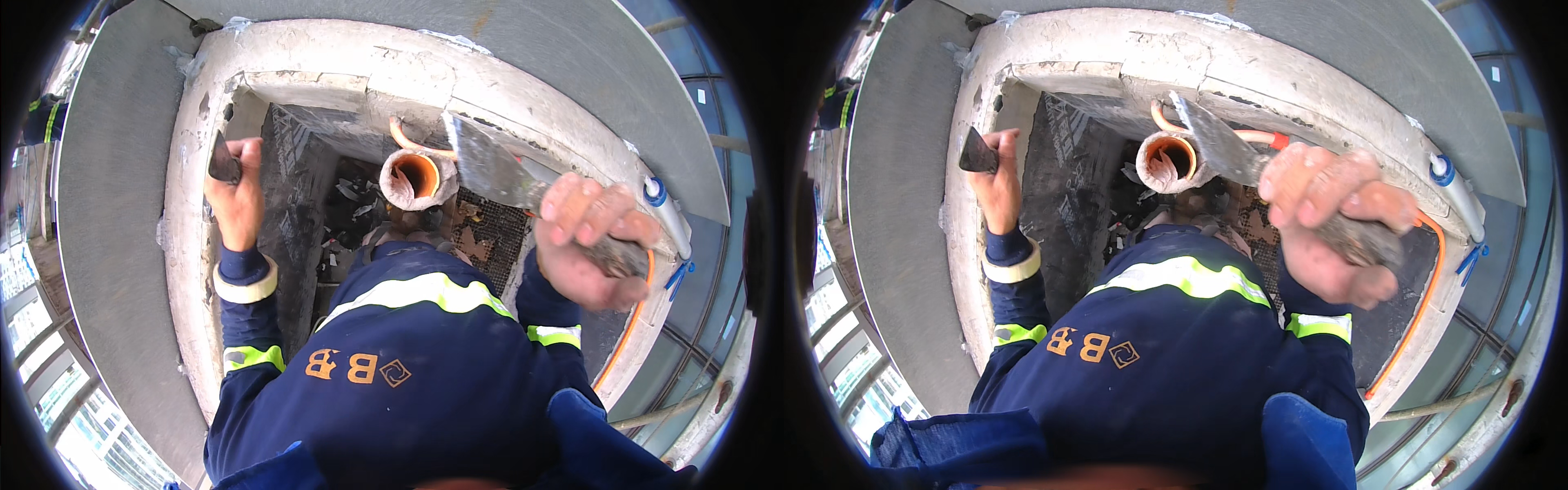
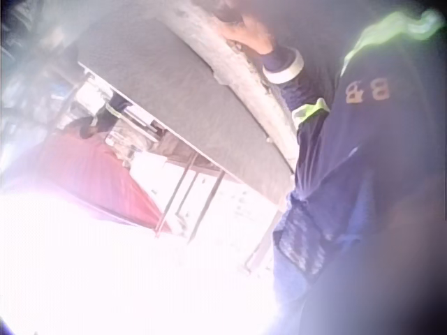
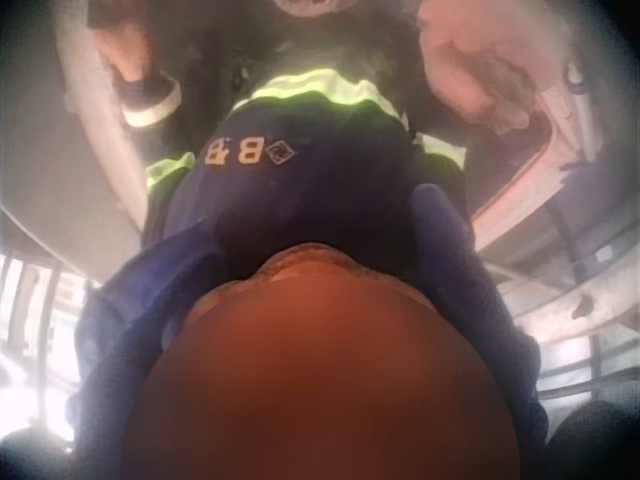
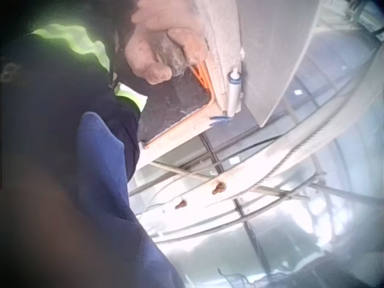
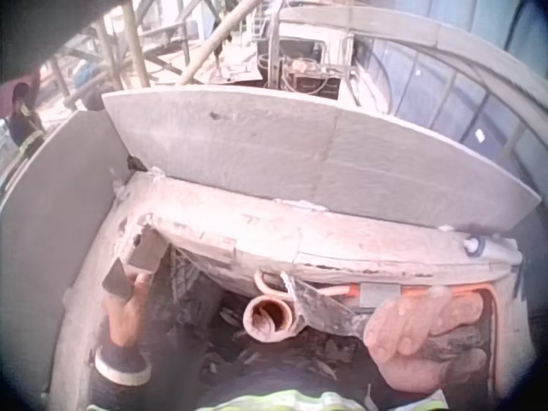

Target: The person applies a bead of sealant along a curved concrete edge using a caulking gun, then smooths and shapes the bead with a putty knife. The person works along the edge, occasionally switching tools and repositioning to reach different sections.

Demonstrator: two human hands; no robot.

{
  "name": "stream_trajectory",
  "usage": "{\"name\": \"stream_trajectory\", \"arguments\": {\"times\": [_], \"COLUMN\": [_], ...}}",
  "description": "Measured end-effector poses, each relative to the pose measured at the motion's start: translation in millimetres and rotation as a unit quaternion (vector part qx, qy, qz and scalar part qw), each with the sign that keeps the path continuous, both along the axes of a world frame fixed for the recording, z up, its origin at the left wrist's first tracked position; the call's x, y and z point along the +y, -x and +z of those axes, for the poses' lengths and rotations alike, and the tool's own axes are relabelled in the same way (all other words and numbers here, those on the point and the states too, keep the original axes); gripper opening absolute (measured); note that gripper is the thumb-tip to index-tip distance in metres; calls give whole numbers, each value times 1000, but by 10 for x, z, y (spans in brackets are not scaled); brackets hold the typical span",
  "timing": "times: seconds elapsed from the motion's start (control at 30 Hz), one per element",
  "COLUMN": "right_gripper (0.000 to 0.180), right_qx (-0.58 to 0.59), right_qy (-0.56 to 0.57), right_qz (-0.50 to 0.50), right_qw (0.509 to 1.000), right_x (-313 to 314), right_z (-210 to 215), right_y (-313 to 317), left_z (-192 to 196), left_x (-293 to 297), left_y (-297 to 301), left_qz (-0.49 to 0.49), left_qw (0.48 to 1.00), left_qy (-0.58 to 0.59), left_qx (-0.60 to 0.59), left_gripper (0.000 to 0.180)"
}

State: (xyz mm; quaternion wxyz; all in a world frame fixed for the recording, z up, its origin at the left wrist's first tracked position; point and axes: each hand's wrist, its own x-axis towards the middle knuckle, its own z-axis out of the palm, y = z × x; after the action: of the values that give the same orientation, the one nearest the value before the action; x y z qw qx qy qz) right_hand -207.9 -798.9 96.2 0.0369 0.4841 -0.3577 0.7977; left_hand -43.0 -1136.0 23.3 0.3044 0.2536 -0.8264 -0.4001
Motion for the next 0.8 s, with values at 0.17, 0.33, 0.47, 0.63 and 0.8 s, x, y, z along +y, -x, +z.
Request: {"name": "stream_trajectory", "arguments": {"times": [0.17,0.33,0.47,0.63,0.8], "right_gripper": [66,69,72,69,64], "right_qx": [-48,-96,-153,-334,-298], "right_qy": [-13,6,26,60,-63], "right_qz": [-115,-250,-468,-480,-442], "right_qw": [992,964,870,809,844], "right_x": [-115,38,118,167,243], "right_z": [-393,-492,-470,-415,-410], "right_y": [1,88,170,198,16], "left_z": [-353,-439,-164,165,172], "left_x": [441,753,846,984,950], "left_y": [-132,-26,80,206,217], "left_qz": [-37,-72,-130,-165,-196], "left_qw": [983,952,882,854,831], "left_qy": [-174,-285,-450,-493,-520], "left_qx": [-52,-85,-50,-3,-2], "left_gripper": [20,19,45,62,64]}}
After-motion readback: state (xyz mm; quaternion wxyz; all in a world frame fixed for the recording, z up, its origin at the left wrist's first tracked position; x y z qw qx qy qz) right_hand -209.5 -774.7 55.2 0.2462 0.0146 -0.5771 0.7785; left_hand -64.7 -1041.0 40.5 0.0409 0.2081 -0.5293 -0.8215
